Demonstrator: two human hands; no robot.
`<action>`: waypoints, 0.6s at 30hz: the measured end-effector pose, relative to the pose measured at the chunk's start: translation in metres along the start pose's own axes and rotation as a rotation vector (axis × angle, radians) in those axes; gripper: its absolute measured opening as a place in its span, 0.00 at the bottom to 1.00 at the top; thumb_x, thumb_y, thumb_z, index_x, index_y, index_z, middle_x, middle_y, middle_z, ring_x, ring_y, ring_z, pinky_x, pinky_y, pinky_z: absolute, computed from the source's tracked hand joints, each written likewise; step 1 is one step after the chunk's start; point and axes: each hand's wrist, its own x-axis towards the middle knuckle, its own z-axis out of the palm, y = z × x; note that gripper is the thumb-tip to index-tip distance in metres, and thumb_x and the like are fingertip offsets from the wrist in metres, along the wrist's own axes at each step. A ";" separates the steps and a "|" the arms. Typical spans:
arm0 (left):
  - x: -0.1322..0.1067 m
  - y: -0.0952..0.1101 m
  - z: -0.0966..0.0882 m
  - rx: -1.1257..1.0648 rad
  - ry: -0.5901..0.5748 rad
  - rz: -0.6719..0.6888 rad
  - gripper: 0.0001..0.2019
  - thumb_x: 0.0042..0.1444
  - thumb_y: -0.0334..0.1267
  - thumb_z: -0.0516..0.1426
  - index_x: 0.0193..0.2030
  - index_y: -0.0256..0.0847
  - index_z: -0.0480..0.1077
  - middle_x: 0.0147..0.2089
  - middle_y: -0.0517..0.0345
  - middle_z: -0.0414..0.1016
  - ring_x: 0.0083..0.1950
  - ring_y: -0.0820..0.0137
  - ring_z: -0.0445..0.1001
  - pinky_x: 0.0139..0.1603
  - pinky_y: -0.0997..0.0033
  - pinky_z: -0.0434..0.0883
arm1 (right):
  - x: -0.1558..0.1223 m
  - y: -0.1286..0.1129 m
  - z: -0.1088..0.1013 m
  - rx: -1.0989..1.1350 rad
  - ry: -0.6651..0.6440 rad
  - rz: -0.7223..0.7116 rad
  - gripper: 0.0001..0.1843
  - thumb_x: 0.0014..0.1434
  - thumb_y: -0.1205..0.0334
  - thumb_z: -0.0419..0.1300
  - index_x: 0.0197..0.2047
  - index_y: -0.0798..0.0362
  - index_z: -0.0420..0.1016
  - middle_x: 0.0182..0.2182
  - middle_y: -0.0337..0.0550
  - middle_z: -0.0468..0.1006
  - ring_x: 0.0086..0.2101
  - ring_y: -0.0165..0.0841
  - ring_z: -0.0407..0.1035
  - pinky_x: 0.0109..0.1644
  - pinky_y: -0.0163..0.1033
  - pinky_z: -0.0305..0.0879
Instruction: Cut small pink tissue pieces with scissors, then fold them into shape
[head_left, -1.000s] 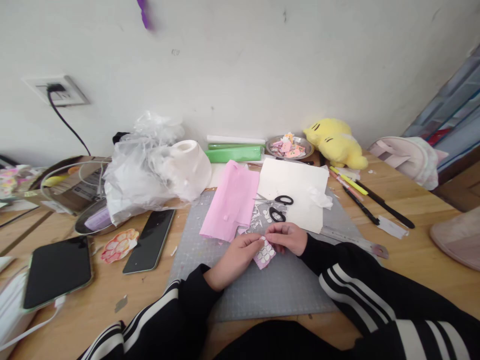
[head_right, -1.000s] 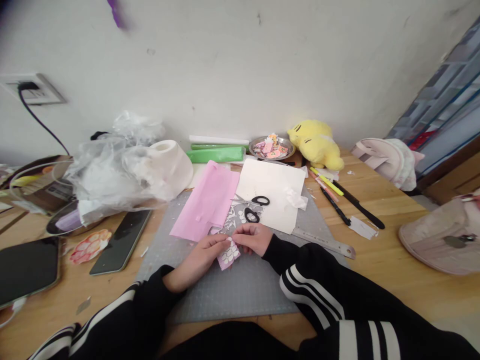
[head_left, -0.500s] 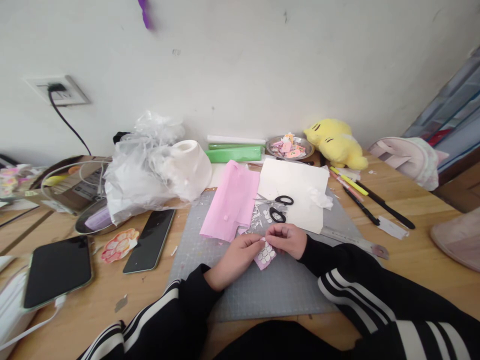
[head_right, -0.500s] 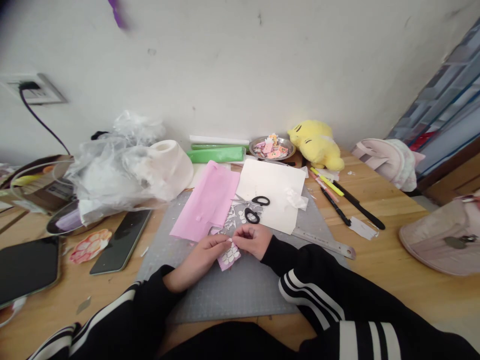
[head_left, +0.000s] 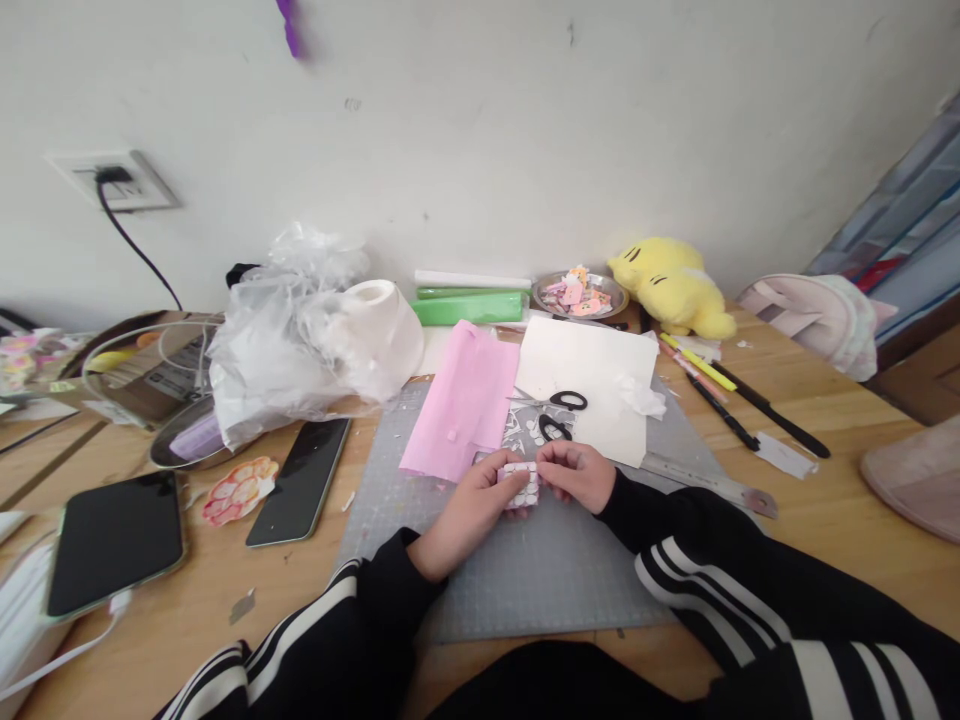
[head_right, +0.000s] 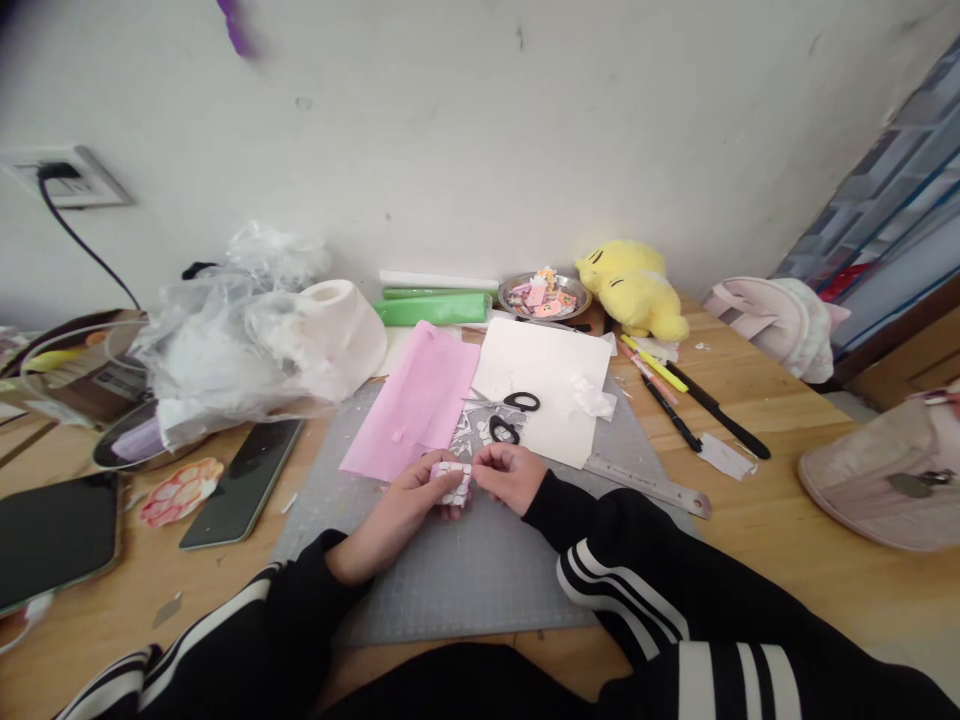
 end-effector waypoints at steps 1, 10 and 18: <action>0.000 0.000 0.000 -0.016 0.012 0.000 0.10 0.48 0.43 0.53 0.28 0.37 0.61 0.22 0.63 0.65 0.22 0.76 0.63 0.24 0.76 0.60 | 0.000 0.000 0.000 -0.004 -0.006 0.009 0.10 0.40 0.58 0.57 0.22 0.55 0.62 0.14 0.30 0.62 0.13 0.19 0.54 0.16 0.27 0.50; 0.001 0.001 0.000 -0.058 -0.003 0.013 0.11 0.47 0.42 0.54 0.26 0.35 0.63 0.21 0.60 0.67 0.21 0.76 0.63 0.24 0.75 0.61 | -0.002 -0.002 0.002 0.028 -0.019 0.039 0.08 0.39 0.59 0.55 0.22 0.55 0.62 0.14 0.30 0.64 0.13 0.18 0.55 0.16 0.26 0.51; 0.002 -0.001 0.000 -0.055 -0.008 -0.015 0.12 0.46 0.44 0.55 0.27 0.35 0.65 0.22 0.60 0.70 0.21 0.76 0.64 0.23 0.76 0.60 | 0.001 -0.002 0.001 0.049 -0.011 0.050 0.12 0.40 0.55 0.56 0.22 0.55 0.62 0.13 0.30 0.63 0.12 0.19 0.55 0.14 0.26 0.50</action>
